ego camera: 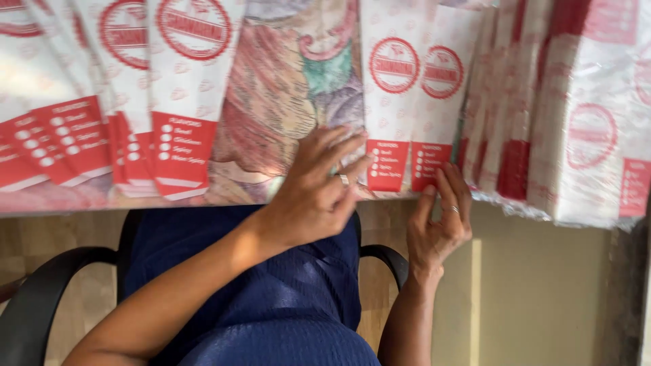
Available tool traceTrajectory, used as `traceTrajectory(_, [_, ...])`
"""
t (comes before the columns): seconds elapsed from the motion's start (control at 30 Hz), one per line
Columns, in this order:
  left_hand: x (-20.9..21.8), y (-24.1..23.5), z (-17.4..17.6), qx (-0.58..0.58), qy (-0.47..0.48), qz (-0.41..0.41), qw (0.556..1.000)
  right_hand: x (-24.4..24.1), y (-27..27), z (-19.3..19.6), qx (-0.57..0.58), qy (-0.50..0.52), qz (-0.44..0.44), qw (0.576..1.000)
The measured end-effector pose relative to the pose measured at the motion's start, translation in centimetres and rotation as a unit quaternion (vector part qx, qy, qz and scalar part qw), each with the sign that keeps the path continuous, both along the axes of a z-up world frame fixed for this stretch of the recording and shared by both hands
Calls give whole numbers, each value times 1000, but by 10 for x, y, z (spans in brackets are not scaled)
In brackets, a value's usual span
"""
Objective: The person assembles printed paper food wrappers by folding them into cone shapes and securing the edges with glue. They handle multiple wrappers, apply glue from a bottle, and press the edges together to form finished cones.
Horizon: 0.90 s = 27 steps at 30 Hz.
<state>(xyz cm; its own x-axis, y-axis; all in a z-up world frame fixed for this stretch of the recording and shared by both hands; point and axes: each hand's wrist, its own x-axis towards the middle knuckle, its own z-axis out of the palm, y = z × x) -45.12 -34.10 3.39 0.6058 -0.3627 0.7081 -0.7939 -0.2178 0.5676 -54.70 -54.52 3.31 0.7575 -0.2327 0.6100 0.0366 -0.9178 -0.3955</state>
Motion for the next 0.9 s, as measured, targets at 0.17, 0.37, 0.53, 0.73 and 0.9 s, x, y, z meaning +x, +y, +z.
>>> traceTrajectory(0.17, [33, 131, 16, 173, -78, 143, 971, 7, 28, 7, 27, -14, 34, 999])
traceTrajectory(0.37, [19, 103, -9, 211, -23, 134, 968, 31, 107, 17, 74, 6, 180, 981])
traceTrajectory(0.53, [9, 62, -19, 176, -1, 133, 975, 44, 130, 11, 80, 28, 273, 958])
traceTrajectory(0.73, [-15, 98, -15, 97, -7, 99, 990, 41, 110, 6, 68, 85, 329, 938])
traceTrajectory(0.9, [-24, 106, -17, 92, 15, 8, 996, 42, 106, 5, 63, 65, 342, 935])
